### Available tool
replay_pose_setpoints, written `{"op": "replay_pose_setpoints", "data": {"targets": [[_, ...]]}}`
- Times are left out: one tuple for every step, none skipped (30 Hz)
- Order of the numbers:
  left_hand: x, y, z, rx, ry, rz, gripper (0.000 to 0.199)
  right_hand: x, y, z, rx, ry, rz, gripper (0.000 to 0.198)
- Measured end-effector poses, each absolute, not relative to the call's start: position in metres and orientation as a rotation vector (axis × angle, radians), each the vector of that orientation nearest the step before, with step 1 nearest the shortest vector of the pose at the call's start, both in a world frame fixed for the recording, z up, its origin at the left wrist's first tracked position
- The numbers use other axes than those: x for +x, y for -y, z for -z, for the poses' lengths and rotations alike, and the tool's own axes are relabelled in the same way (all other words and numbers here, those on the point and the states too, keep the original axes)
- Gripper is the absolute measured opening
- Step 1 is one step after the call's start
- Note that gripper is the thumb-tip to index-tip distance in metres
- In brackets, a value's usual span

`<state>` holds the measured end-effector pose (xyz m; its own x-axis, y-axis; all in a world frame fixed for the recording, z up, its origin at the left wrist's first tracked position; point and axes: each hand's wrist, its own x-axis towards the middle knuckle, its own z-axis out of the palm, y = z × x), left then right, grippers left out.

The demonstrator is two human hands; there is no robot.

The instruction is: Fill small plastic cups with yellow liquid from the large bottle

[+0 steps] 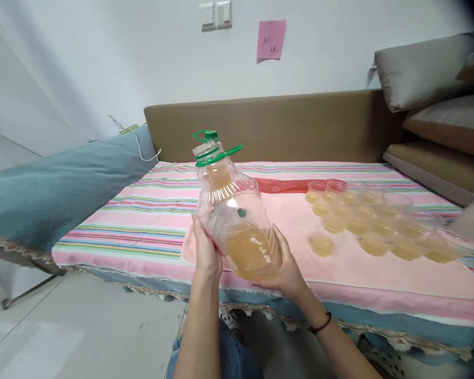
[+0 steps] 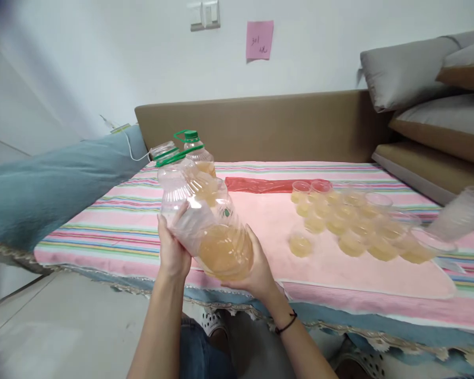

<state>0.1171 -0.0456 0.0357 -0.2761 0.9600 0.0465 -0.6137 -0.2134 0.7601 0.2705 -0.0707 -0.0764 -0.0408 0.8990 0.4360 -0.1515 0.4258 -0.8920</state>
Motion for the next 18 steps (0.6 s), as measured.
{"op": "replay_pose_setpoints", "data": {"targets": [[0.114, 0.043, -0.037, 0.628, -0.773, -1.765, 0.062, 0.264, 0.062, 0.077, -0.725, 1.363, -0.989, 0.129], [0.110, 0.040, -0.038, 0.627, -0.779, -1.790, 0.062, 0.258, 0.053, 0.078, -0.705, 1.387, -0.984, 0.129], [0.106, 0.037, -0.038, 0.638, -0.786, -1.810, 0.063, 0.252, 0.044, 0.079, -0.683, 1.409, -0.971, 0.129], [0.103, 0.033, -0.038, 0.662, -0.797, -1.818, 0.063, 0.247, 0.035, 0.080, -0.665, 1.427, -0.954, 0.130], [0.099, 0.029, -0.037, 0.695, -0.816, -1.818, 0.062, 0.241, 0.027, 0.081, -0.655, 1.439, -0.937, 0.130], [0.095, 0.025, -0.036, 0.732, -0.845, -1.815, 0.063, 0.236, 0.018, 0.083, -0.658, 1.450, -0.925, 0.132], [0.091, 0.021, -0.034, 0.769, -0.882, -1.816, 0.063, 0.232, 0.010, 0.085, -0.671, 1.460, -0.916, 0.133], [0.087, 0.017, -0.032, 0.806, -0.925, -1.815, 0.063, 0.228, 0.003, 0.087, -0.693, 1.465, -0.909, 0.135], [0.084, 0.013, -0.030, 0.840, -0.970, -1.816, 0.063, 0.224, -0.004, 0.089, -0.718, 1.468, -0.902, 0.136], [0.082, 0.010, -0.028, 0.869, -1.010, -1.818, 0.063, 0.221, -0.009, 0.091, -0.737, 1.468, -0.898, 0.137], [0.080, 0.008, -0.026, 0.894, -1.042, -1.814, 0.064, 0.219, -0.014, 0.093, -0.750, 1.468, -0.897, 0.138], [0.079, 0.006, -0.025, 0.920, -1.064, -1.804, 0.064, 0.217, -0.018, 0.094, -0.758, 1.467, -0.895, 0.138], [0.079, 0.006, -0.023, 0.946, -1.082, -1.789, 0.065, 0.216, -0.020, 0.095, -0.765, 1.469, -0.893, 0.139], [0.079, 0.005, -0.021, 0.971, -1.098, -1.770, 0.067, 0.215, -0.022, 0.095, -0.777, 1.477, -0.892, 0.139], [0.079, 0.005, -0.020, 0.996, -1.116, -1.748, 0.069, 0.215, -0.023, 0.095, -0.796, 1.489, -0.893, 0.139], [0.080, 0.005, -0.019, 1.028, -1.138, -1.723, 0.071, 0.215, -0.024, 0.095, -0.821, 1.504, -0.896, 0.139], [0.081, 0.005, -0.018, 1.070, -1.163, -1.704, 0.072, 0.215, -0.024, 0.094, -0.847, 1.518, -0.901, 0.139], [0.082, 0.004, -0.018, 1.123, -1.185, -1.693, 0.072, 0.215, -0.023, 0.093, -0.869, 1.532, -0.909, 0.139]]}}
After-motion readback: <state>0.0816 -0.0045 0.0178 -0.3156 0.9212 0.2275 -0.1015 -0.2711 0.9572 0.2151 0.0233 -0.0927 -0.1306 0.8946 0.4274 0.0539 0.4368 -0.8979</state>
